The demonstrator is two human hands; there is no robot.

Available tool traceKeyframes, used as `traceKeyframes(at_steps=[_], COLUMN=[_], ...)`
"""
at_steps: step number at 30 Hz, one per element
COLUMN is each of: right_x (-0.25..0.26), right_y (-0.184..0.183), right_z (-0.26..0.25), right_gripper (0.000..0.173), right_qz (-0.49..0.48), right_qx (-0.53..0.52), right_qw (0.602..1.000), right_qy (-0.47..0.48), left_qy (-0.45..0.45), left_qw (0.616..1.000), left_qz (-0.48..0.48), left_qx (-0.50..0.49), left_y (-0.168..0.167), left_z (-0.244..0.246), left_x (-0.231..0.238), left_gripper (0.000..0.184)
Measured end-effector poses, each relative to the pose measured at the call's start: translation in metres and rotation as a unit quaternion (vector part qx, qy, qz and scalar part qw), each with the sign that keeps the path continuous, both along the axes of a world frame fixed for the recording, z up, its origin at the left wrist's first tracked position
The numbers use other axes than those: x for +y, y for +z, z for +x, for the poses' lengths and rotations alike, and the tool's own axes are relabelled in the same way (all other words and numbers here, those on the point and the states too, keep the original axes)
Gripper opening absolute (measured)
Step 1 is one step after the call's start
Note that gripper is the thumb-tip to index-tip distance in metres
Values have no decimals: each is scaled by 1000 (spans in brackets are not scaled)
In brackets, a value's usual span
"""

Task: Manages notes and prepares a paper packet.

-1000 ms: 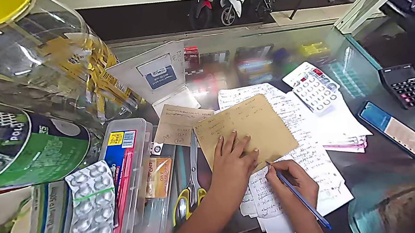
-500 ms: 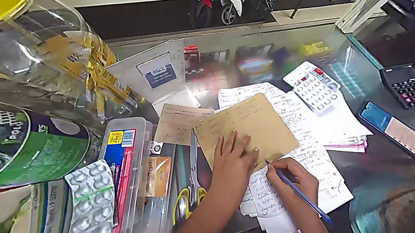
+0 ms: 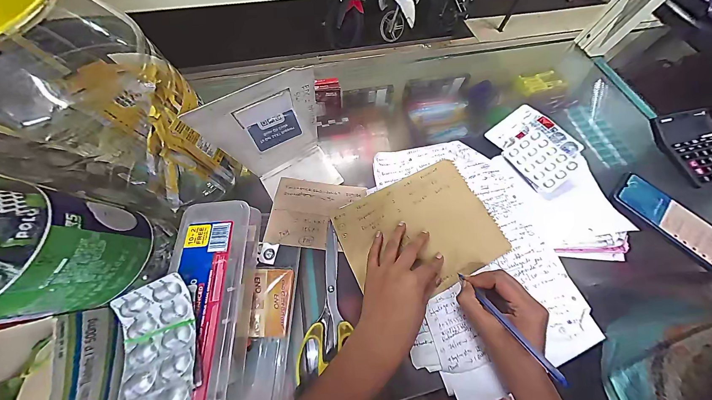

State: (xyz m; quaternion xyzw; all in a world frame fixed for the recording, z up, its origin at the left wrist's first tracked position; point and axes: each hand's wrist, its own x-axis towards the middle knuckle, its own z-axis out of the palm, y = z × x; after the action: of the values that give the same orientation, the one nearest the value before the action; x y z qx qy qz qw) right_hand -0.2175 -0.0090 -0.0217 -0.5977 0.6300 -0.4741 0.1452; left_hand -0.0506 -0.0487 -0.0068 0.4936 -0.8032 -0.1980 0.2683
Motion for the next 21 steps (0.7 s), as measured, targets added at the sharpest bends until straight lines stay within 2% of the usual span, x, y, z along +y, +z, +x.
traceKeyframes(at_steps=[12, 21], right_x=[-1, -4], right_y=[1, 2], right_z=[0, -9], right_gripper=[12, 13], right_qz=[-1, 6], right_qx=[16, 15], right_qw=[1000, 1000], right_qy=[-18, 15], left_qy=[-4, -2], left_qw=[1000, 1000], left_qz=[20, 0], left_qx=[-5, -4], left_y=[4, 0], left_z=[1, 0], left_x=[-1, 0], left_gripper=[24, 24])
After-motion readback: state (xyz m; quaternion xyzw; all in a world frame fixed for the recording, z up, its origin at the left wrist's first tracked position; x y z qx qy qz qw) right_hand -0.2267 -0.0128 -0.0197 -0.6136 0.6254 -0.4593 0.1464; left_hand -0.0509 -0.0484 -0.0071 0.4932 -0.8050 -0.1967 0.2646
